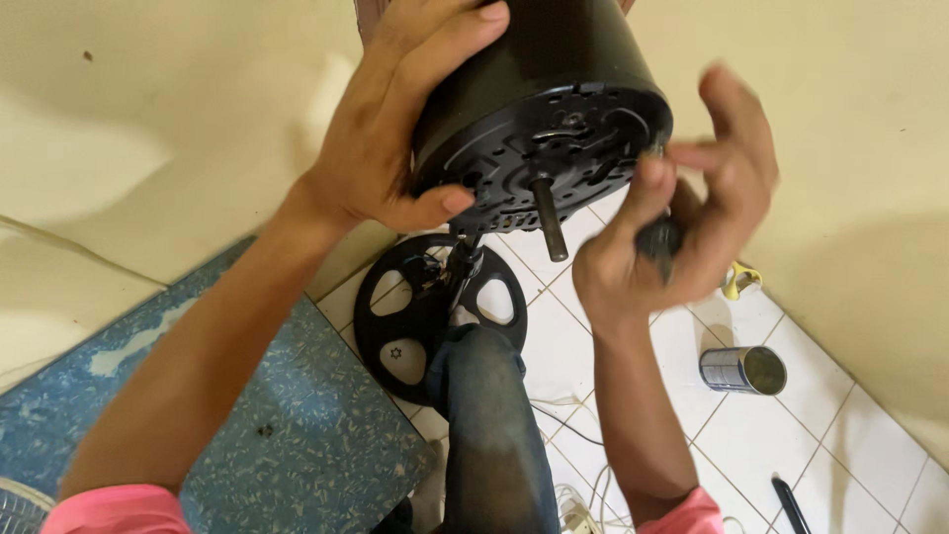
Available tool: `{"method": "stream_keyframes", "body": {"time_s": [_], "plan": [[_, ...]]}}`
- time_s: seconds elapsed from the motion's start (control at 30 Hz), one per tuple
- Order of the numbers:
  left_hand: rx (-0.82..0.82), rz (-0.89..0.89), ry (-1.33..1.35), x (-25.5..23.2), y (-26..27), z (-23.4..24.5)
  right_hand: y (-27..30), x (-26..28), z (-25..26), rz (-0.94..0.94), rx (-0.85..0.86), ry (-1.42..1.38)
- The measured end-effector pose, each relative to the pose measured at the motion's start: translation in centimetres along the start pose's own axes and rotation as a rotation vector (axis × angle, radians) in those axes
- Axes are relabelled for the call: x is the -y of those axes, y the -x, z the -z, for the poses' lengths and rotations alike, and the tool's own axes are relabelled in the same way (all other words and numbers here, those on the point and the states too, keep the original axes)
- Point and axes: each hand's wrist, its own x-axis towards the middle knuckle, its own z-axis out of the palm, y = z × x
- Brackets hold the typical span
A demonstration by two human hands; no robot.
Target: The person reassembles an electric fan by hand, using a screwdriver to tighten screws on the motor housing and then attaching the front wire cage to the fan assembly.
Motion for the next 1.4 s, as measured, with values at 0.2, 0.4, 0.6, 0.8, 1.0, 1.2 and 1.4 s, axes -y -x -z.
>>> {"method": "stream_keyframes", "body": {"time_s": [0.2, 0.4, 0.6, 0.8, 1.0, 1.2, 1.4], "plan": [[-0.134, 0.033, -0.049, -0.5, -0.4, -1.3, -0.8, -1.4, -1.5, -0.096, 0.009, -0.214], [-0.156, 0.067, -0.039, -1.1, -1.1, -1.4, -1.1, -1.6, -1.1, -0.119, 0.024, -0.237], [-0.215, 0.16, 0.008, -1.5, -1.5, -1.7, -1.3, -1.5, -1.1, -0.135, 0.068, -0.241], [-0.208, 0.175, 0.015, -1.7, -1.8, -2.0, -1.5, -1.7, -0.6, -0.185, 0.112, -0.27], [-0.179, 0.111, -0.047, -1.6, -2.3, -1.9, -2.0, -2.6, -0.1, -0.264, 0.095, -0.384], [-0.194, 0.106, 0.0, -1.6, -2.3, -2.1, -1.7, -2.7, 0.5, -0.298, 0.118, -0.401], [-0.19, 0.133, 0.001, -1.5, -1.9, -1.9, -0.6, -0.6, 0.8, -0.216, 0.077, -0.109]]}}
